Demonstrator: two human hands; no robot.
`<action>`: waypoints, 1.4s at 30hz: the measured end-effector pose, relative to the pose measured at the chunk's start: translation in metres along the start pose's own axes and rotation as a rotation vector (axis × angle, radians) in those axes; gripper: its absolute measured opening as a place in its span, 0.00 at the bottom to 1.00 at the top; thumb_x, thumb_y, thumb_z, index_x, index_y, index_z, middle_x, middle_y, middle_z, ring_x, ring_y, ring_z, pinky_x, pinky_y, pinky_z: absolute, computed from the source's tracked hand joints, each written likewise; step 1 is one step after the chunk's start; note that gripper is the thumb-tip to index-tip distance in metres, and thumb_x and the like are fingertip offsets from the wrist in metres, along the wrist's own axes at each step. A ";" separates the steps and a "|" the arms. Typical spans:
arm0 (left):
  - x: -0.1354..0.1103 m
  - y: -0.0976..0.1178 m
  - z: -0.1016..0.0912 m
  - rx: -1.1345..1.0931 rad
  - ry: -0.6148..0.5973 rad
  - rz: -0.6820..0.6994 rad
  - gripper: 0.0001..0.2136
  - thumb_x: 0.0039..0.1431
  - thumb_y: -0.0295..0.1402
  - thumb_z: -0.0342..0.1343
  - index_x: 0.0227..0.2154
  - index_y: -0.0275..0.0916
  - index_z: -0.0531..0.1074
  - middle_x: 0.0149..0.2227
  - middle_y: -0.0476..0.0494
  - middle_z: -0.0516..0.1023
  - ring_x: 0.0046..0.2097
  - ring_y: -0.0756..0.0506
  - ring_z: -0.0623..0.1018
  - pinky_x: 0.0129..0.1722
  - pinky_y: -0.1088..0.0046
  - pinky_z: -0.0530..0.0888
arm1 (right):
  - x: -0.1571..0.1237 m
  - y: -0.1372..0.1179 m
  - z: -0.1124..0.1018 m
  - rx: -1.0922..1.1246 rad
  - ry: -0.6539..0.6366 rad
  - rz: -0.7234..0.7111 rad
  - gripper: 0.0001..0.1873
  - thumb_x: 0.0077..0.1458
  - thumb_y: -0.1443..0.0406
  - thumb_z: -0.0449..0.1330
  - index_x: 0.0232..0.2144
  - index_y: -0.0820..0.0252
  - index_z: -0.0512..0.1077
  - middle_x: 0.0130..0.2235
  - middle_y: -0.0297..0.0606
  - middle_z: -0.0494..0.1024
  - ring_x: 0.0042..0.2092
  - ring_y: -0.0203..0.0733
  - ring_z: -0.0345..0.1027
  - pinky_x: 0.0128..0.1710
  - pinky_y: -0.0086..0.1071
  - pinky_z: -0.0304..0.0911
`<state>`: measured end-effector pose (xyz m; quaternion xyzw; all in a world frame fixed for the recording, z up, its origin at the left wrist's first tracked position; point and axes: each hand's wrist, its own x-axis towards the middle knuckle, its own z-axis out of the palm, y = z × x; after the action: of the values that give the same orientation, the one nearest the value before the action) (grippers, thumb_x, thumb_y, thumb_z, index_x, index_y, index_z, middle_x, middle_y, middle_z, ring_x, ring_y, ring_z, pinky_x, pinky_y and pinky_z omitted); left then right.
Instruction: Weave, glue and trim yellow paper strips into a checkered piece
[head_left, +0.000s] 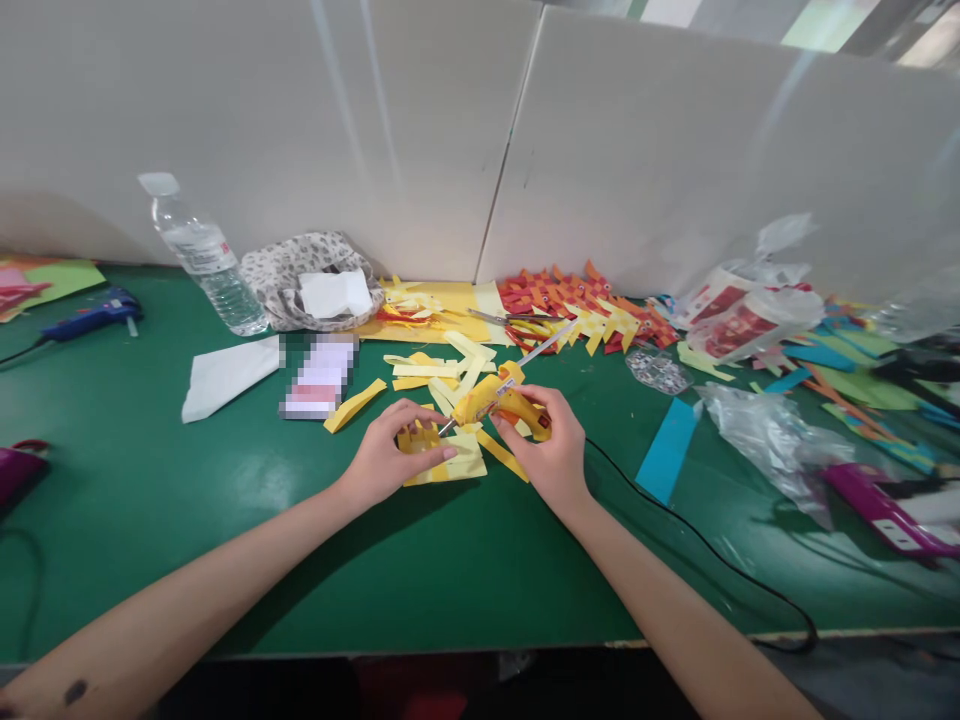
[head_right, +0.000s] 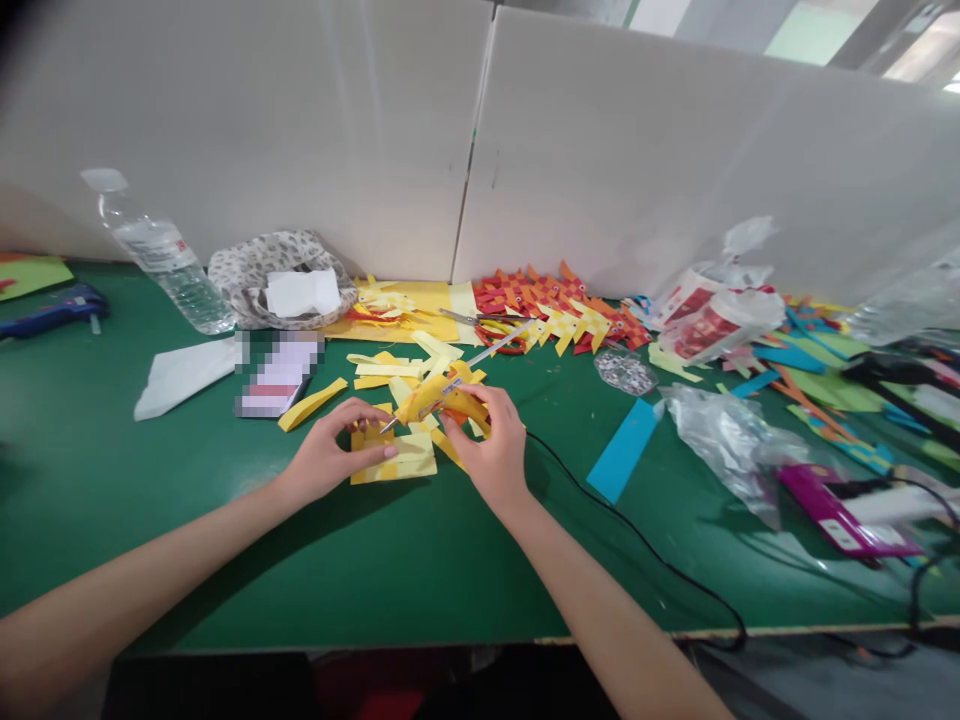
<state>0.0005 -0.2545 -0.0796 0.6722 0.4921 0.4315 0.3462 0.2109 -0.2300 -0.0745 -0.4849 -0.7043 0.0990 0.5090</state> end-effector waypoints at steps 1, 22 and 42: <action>0.000 0.001 0.001 -0.006 0.009 -0.006 0.14 0.47 0.41 0.63 0.36 0.41 0.74 0.36 0.46 0.72 0.35 0.48 0.70 0.35 0.72 0.67 | 0.000 0.000 0.000 0.000 0.000 0.004 0.16 0.47 0.65 0.64 0.40 0.53 0.68 0.40 0.37 0.73 0.42 0.43 0.70 0.40 0.37 0.68; 0.001 0.003 0.001 -0.023 0.028 -0.029 0.18 0.49 0.39 0.62 0.45 0.44 0.73 0.35 0.47 0.69 0.33 0.49 0.68 0.33 0.73 0.66 | 0.000 0.001 0.002 0.029 -0.013 0.080 0.16 0.46 0.63 0.64 0.40 0.53 0.68 0.40 0.37 0.74 0.41 0.43 0.70 0.40 0.38 0.68; 0.001 0.002 0.001 -0.094 0.064 -0.052 0.13 0.47 0.39 0.63 0.36 0.41 0.76 0.31 0.47 0.71 0.30 0.50 0.68 0.31 0.74 0.67 | 0.001 -0.001 0.001 0.003 -0.005 0.079 0.16 0.47 0.62 0.64 0.39 0.53 0.68 0.40 0.38 0.74 0.41 0.44 0.69 0.39 0.38 0.67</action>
<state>0.0028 -0.2546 -0.0780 0.6280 0.4994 0.4662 0.3727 0.2093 -0.2296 -0.0738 -0.5113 -0.6857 0.1215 0.5036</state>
